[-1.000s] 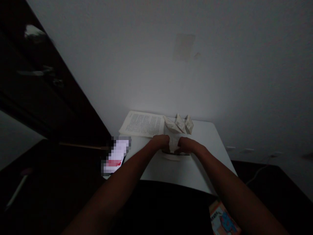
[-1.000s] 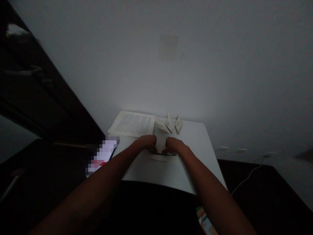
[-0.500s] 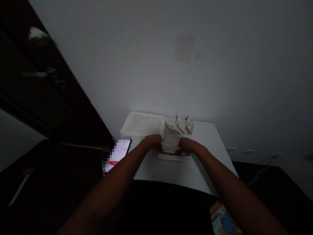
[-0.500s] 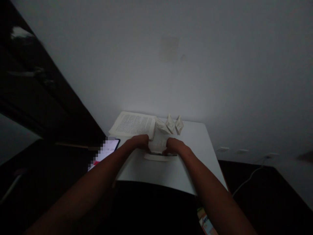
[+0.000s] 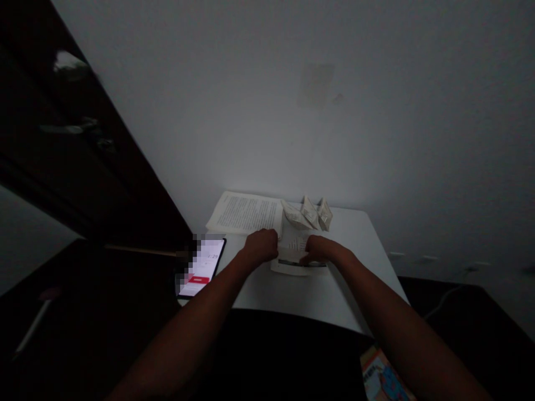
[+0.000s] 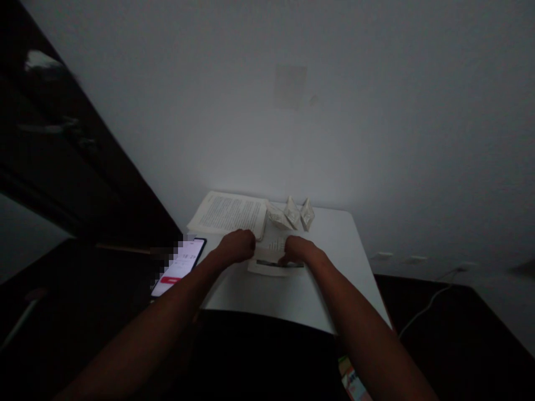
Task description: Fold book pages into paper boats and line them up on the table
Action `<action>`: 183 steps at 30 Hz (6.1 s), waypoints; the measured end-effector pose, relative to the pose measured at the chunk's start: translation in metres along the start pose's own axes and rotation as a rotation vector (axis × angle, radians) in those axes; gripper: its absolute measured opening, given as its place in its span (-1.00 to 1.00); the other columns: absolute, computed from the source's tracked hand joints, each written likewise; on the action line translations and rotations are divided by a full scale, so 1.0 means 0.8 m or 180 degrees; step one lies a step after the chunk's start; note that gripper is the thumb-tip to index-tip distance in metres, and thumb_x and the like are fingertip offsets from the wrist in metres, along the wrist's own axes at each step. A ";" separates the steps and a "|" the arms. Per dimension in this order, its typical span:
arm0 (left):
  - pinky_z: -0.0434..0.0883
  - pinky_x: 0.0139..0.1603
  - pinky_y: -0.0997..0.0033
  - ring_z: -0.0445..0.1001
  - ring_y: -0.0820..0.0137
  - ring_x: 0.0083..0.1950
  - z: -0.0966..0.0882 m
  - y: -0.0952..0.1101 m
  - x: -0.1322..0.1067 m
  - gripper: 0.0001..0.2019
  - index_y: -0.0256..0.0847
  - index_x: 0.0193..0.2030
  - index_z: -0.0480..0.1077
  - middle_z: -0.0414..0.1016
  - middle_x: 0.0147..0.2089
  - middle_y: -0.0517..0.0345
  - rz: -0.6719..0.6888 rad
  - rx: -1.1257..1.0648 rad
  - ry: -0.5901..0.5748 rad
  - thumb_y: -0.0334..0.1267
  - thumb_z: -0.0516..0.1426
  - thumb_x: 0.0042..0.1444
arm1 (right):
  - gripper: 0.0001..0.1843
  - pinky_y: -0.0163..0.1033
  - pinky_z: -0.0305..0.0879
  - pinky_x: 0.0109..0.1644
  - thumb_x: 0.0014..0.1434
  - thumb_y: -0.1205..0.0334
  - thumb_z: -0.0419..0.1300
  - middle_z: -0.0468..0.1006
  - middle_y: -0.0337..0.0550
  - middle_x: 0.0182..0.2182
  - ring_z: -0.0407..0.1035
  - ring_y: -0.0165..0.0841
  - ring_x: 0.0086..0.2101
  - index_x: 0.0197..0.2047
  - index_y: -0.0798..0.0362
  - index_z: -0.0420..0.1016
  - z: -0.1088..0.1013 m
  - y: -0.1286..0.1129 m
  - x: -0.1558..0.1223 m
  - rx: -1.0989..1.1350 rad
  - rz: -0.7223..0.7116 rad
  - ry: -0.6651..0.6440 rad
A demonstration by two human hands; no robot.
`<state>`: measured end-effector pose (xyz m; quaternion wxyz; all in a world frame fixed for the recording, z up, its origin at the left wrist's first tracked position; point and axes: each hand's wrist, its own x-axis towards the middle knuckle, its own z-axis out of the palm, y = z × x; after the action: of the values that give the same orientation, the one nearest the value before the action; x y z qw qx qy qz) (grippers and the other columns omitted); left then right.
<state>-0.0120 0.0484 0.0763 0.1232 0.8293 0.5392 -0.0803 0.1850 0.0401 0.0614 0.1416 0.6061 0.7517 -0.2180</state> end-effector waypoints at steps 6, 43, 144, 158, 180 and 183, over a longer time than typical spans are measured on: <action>0.39 -0.10 0.39 0.48 0.32 -0.10 0.011 0.039 -0.005 -0.78 -0.17 -0.18 0.45 0.52 -0.14 0.04 0.0462 -0.0255 0.0359 -0.25 0.03 0.09 | -0.53 -0.35 0.27 -0.34 -0.16 0.02 0.34 0.60 -0.06 -0.27 0.46 -0.24 -0.26 -0.17 0.07 0.57 -0.001 -0.001 0.001 -0.0016 -0.0019 0.0023; 0.36 -0.22 0.36 0.46 0.31 -0.16 0.092 0.064 -0.002 -0.74 -0.17 -0.06 0.27 0.45 -0.14 0.07 0.0688 -0.0221 0.1215 -0.11 -0.07 0.22 | -0.72 -0.33 0.12 -0.56 -0.19 0.11 0.30 0.40 -0.17 -0.72 0.26 -0.42 -0.65 -0.68 0.15 0.44 0.025 0.101 -0.035 0.1022 0.0520 -0.0026; 0.41 -0.29 0.37 0.50 0.30 -0.33 0.084 0.014 0.002 -0.68 -0.36 -0.29 0.52 0.56 -0.33 0.03 0.1005 -0.4267 -0.0038 -0.13 0.28 -0.12 | -0.62 -0.29 0.25 -0.51 -0.16 -0.04 0.34 0.51 -0.19 -0.59 0.35 -0.38 -0.57 -0.37 0.11 0.58 0.084 0.017 -0.012 0.3974 -0.0406 0.2203; 0.34 -0.42 0.45 0.44 0.38 -0.44 0.087 0.017 0.001 -0.65 -0.40 -0.36 0.51 0.50 -0.46 0.07 0.0791 -0.4277 0.0161 -0.07 0.25 -0.10 | -0.65 -0.25 0.33 -0.45 -0.19 -0.04 0.36 0.59 -0.13 -0.51 0.43 -0.30 -0.50 -0.43 0.08 0.59 0.098 0.018 -0.019 0.3968 -0.0251 0.1878; 0.33 -0.43 0.46 0.44 0.40 -0.48 0.090 0.020 0.003 -0.70 -0.37 -0.40 0.52 0.51 -0.47 0.09 0.0546 -0.4464 0.0392 -0.10 0.25 -0.11 | -0.67 -0.33 0.31 -0.54 -0.15 0.00 0.35 0.56 -0.17 -0.59 0.38 -0.40 -0.60 -0.41 0.11 0.60 0.111 0.025 -0.023 0.4032 -0.0396 0.1928; 0.33 -0.44 0.46 0.45 0.39 -0.47 0.090 0.020 0.003 -0.70 -0.37 -0.40 0.52 0.52 -0.47 0.09 0.0495 -0.4384 0.0476 -0.10 0.25 -0.10 | -0.64 -0.36 0.26 -0.65 -0.16 -0.01 0.35 0.49 -0.23 -0.66 0.29 -0.46 -0.68 -0.41 0.13 0.59 0.108 0.023 -0.026 0.4043 -0.0326 0.1895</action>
<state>0.0036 0.0233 0.0084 0.5890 0.6018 0.4135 0.3463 0.2029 -0.0179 -0.0065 -0.4621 0.5693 0.5133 -0.4460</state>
